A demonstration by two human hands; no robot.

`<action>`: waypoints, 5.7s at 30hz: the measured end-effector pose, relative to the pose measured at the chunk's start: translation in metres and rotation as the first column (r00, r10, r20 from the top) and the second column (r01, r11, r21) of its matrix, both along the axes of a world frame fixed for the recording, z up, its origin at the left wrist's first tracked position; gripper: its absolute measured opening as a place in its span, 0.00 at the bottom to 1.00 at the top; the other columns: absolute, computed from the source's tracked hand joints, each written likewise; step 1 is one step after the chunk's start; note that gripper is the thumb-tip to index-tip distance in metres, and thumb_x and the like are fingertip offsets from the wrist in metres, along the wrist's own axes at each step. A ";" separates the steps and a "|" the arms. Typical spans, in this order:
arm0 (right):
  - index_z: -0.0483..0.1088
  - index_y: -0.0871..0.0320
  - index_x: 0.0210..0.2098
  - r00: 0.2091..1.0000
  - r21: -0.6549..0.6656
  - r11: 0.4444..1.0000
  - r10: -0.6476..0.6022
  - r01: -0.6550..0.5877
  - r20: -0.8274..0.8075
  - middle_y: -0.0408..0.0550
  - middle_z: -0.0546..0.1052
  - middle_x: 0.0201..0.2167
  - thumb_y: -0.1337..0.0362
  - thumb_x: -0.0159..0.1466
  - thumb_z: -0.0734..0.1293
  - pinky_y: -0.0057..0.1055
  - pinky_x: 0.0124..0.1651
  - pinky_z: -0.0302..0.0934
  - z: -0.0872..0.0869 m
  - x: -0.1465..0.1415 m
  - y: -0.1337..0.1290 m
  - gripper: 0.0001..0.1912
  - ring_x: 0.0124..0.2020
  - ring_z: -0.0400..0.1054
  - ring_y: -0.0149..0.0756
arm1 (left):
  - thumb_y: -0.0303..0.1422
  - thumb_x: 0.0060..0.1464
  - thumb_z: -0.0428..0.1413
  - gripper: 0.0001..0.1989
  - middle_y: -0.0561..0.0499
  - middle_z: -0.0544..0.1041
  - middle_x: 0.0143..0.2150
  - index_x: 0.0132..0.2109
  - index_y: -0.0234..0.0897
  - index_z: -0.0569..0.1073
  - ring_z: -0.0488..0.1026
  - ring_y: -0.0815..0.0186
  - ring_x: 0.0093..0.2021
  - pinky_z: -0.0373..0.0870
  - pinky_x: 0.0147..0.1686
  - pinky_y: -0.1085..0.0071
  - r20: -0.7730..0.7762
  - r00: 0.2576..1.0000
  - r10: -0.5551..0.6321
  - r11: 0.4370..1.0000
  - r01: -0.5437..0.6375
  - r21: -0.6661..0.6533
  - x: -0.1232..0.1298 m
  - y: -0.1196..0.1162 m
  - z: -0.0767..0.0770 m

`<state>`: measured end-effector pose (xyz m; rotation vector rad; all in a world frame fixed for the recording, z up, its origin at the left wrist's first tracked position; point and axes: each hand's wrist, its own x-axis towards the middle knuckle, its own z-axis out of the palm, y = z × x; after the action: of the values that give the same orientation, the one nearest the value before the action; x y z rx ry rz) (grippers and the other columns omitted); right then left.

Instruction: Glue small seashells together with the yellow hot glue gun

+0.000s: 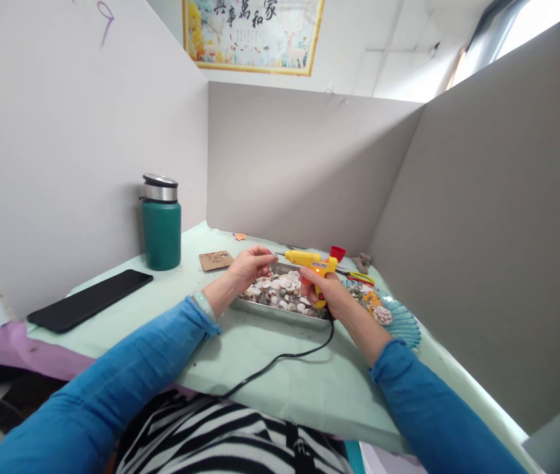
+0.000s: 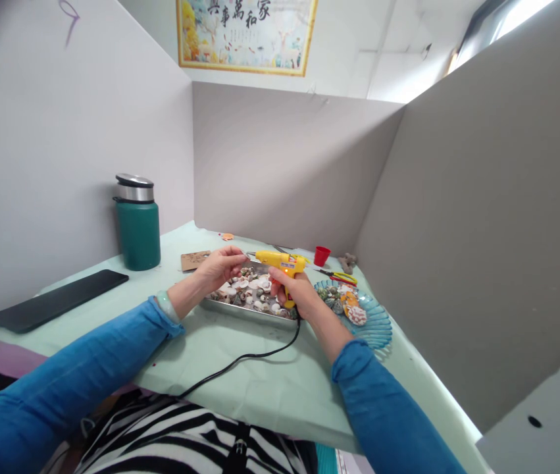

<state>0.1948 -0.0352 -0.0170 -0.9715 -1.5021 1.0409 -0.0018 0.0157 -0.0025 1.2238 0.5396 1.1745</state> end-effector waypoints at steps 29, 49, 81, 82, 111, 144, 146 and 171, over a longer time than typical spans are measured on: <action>0.66 0.59 0.19 0.990 0.034 0.997 -0.073 0.070 0.122 0.42 0.67 0.11 0.47 0.54 0.65 0.23 0.14 0.48 0.005 -0.004 -0.006 0.21 0.11 0.53 0.23 | 0.28 0.37 0.63 0.12 0.58 0.66 0.20 0.30 0.32 0.67 0.61 0.78 0.16 0.63 0.20 0.76 -0.031 0.999 0.041 0.999 -0.040 0.031 0.000 -0.002 0.001; 0.67 0.56 0.17 0.841 0.267 0.922 -0.369 0.280 0.396 0.41 0.67 0.12 0.46 0.54 0.64 0.26 0.21 0.54 0.005 -0.010 -0.011 0.21 0.14 0.58 0.27 | 0.27 0.38 0.61 0.11 0.56 0.67 0.20 0.29 0.31 0.67 0.62 0.77 0.15 0.63 0.20 0.76 -0.017 0.999 0.048 0.999 -0.048 -0.010 0.001 0.001 0.000; 0.67 0.57 0.17 0.810 0.271 0.914 -0.396 0.302 0.433 0.40 0.65 0.10 0.47 0.55 0.63 0.27 0.22 0.54 0.010 -0.013 -0.015 0.20 0.15 0.59 0.29 | 0.27 0.38 0.62 0.11 0.56 0.67 0.21 0.29 0.31 0.67 0.62 0.78 0.16 0.63 0.20 0.77 -0.014 0.999 0.038 0.999 -0.038 0.008 -0.001 0.002 0.001; 0.67 0.57 0.17 0.804 0.278 0.911 -0.403 0.305 0.438 0.41 0.65 0.10 0.47 0.55 0.63 0.27 0.23 0.54 0.011 -0.013 -0.016 0.20 0.16 0.59 0.29 | 0.27 0.38 0.62 0.11 0.56 0.67 0.21 0.29 0.31 0.67 0.62 0.78 0.16 0.63 0.20 0.77 -0.016 0.999 0.041 0.999 -0.041 0.007 -0.001 0.002 0.001; 0.69 0.59 0.20 0.781 0.335 0.891 -0.436 0.305 0.448 0.41 0.67 0.11 0.46 0.54 0.62 0.25 0.22 0.54 0.009 -0.013 -0.015 0.21 0.16 0.61 0.29 | 0.27 0.39 0.61 0.11 0.56 0.67 0.22 0.30 0.31 0.67 0.62 0.79 0.16 0.63 0.20 0.77 -0.037 0.999 0.040 0.999 -0.038 0.035 0.000 0.004 -0.001; 0.69 0.58 0.20 0.776 0.335 0.890 -0.440 0.309 0.453 0.40 0.66 0.10 0.46 0.55 0.62 0.26 0.23 0.55 0.011 -0.014 -0.017 0.21 0.16 0.62 0.30 | 0.26 0.39 0.61 0.10 0.55 0.69 0.22 0.29 0.31 0.67 0.62 0.78 0.16 0.63 0.20 0.76 -0.046 0.999 0.023 1.000 -0.022 0.016 0.000 0.003 -0.001; 0.69 0.58 0.21 0.782 0.326 0.894 -0.432 0.306 0.450 0.40 0.66 0.10 0.46 0.54 0.62 0.26 0.22 0.54 0.011 -0.014 -0.018 0.21 0.16 0.61 0.30 | 0.26 0.39 0.61 0.10 0.56 0.68 0.21 0.29 0.31 0.67 0.61 0.78 0.16 0.63 0.20 0.76 -0.042 0.999 0.028 1.000 -0.028 0.012 0.000 0.002 0.000; 0.69 0.57 0.19 0.775 0.343 0.888 -0.443 0.308 0.450 0.40 0.65 0.10 0.46 0.55 0.62 0.25 0.22 0.55 0.009 -0.013 -0.016 0.22 0.15 0.60 0.29 | 0.27 0.38 0.62 0.10 0.55 0.68 0.21 0.28 0.31 0.68 0.61 0.78 0.17 0.61 0.19 0.77 -0.077 0.997 0.029 0.999 -0.026 0.044 0.000 0.003 -0.002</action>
<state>0.1818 -0.0512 -0.0076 -1.3715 -1.7157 0.2832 -0.0015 0.0190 -0.0044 1.3069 0.5932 1.1708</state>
